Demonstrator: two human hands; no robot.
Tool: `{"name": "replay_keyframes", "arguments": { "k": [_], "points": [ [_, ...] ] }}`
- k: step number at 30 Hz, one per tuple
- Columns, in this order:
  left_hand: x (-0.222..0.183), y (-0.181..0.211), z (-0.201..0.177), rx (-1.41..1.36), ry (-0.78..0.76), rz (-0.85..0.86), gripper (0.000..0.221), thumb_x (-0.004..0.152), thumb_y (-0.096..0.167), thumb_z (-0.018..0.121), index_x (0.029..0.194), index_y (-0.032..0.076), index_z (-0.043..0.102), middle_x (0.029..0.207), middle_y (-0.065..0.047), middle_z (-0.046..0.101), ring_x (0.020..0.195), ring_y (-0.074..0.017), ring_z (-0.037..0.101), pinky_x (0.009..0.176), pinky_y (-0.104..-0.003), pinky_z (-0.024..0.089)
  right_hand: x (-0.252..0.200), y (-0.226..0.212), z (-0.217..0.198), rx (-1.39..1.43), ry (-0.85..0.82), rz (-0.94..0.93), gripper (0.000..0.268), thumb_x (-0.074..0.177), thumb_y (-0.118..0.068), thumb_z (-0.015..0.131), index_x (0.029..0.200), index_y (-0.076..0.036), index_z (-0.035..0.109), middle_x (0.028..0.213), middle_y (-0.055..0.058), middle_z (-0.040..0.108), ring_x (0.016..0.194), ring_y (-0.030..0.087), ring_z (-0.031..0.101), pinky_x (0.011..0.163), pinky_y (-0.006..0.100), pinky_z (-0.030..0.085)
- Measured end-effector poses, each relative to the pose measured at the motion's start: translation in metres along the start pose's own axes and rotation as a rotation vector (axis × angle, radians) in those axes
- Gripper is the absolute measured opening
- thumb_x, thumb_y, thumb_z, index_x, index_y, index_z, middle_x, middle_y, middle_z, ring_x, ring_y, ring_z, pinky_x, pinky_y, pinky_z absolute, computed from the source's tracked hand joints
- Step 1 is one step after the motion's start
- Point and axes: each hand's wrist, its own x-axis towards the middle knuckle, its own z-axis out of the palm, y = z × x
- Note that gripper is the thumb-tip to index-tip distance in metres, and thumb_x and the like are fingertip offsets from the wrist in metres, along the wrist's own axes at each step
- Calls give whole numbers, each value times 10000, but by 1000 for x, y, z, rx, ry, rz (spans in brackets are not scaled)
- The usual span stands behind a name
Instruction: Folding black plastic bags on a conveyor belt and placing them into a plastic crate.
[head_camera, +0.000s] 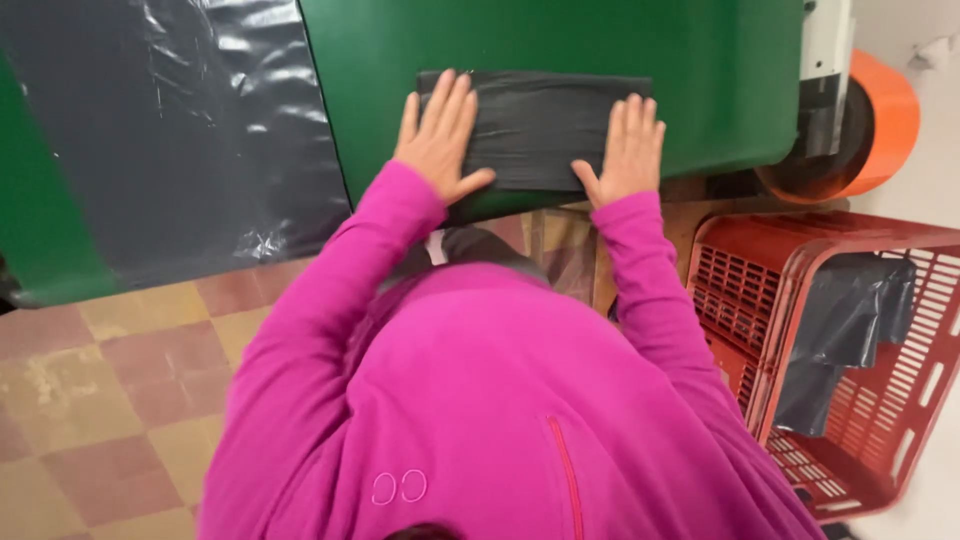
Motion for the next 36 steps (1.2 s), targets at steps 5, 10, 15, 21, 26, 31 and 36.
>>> {"name": "replay_keyframes", "arguments": {
  "k": [5,10,15,21,26,31,36],
  "points": [
    [-40,-29,-4,246,117,270,877,789,577,703,1456,23,573,1596,-149,453,1519,-310,337,1163,-561,350,-11,-51,-18,94,34,-84,919,889,-413,747,1559,86,364,1633,302,326,1550,471,249,1281,593,170],
    [-19,-20,29,326,-294,484,227,1015,322,618,944,125,706,1024,-66,739,944,-263,706,753,-438,567,-2,-130,-3,333,-22,-348,806,751,-175,785,1422,125,455,1459,332,469,1410,495,387,1169,567,305],
    [12,3,-14,-369,-549,289,355,962,402,548,956,108,749,968,-113,729,911,-326,702,820,-396,538,-18,-118,0,503,23,-484,605,772,-15,692,1367,4,583,1416,194,601,1392,379,532,1216,487,392],
    [50,-80,75,-1128,-486,-443,593,1054,506,341,921,93,745,974,-102,760,913,-270,684,828,-393,522,-30,-27,109,1351,-48,254,189,1069,-90,646,1227,12,655,1049,121,733,911,216,662,863,393,538],
    [54,-35,45,-418,148,-63,399,1031,423,630,916,40,646,903,-166,673,842,-394,669,748,-483,533,15,-8,68,1953,-182,827,310,1034,-199,540,1309,-56,559,1077,89,748,825,241,701,716,441,587],
    [31,-9,25,-225,393,-373,360,941,404,694,917,63,582,913,-162,672,702,-426,628,606,-532,505,-3,15,64,1963,-314,718,343,1061,-267,543,1369,-121,569,867,-3,554,715,183,652,683,464,658],
    [-107,-31,-17,-425,476,-237,368,975,373,653,827,44,578,838,-183,631,777,-409,638,671,-500,488,-64,-32,54,1400,-170,538,223,1092,-210,566,1097,12,573,834,125,659,639,207,658,558,325,537]
  ]
}}
